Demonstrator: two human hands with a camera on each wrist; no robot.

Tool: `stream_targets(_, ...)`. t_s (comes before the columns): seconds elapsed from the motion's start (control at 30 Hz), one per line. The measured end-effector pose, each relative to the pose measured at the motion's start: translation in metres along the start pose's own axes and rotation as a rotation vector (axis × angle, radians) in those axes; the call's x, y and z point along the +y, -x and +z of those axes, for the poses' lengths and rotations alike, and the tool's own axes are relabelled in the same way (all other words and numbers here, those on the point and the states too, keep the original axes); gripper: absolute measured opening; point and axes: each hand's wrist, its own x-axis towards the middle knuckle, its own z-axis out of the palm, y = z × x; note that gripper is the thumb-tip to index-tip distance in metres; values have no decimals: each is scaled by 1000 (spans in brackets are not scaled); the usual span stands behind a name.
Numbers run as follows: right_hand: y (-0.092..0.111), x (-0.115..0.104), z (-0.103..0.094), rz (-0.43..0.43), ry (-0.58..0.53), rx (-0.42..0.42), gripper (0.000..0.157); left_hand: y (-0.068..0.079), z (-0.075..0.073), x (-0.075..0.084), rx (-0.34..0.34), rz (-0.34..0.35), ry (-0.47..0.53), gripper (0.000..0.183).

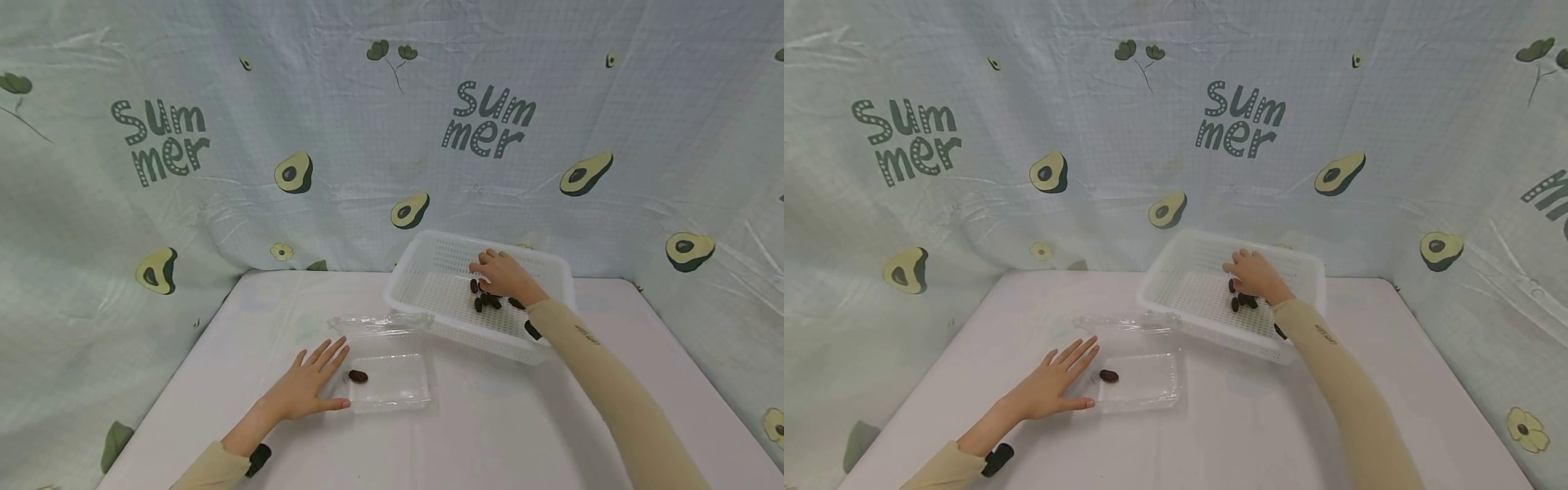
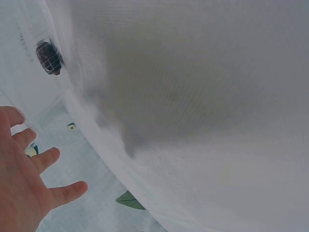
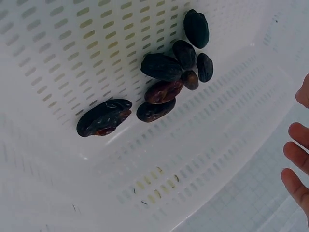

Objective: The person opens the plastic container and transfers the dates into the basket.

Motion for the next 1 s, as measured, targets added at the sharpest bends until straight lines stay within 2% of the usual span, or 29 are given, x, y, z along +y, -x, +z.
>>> stream_targets(0.13,3,0,-10,-6,-12,50,15,0,-1,1,-5,-4,-1,90)
stream_targets(0.4,10,-10,-45,-21,-49,210,13,-1,-2,3,3,0,-13,89)
stream_targets(0.7,24,-27,-73,-128,-66,338,21,-1,-4,3,-2,-7,-13,90)
stream_targets(0.8,31,-36,-78,-178,-65,380,16,-1,-4,3,-2,-6,-14,89)
stream_targets(0.87,35,-44,-78,-211,-62,401,3,-1,-4,3,-4,-8,-12,90)
stream_targets(0.9,38,-48,-78,-225,-60,406,4,-1,-4,3,-7,-10,-10,90)
stream_targets(1.0,45,-61,-75,-257,-61,416,23,-1,-5,4,-11,-14,-2,90)
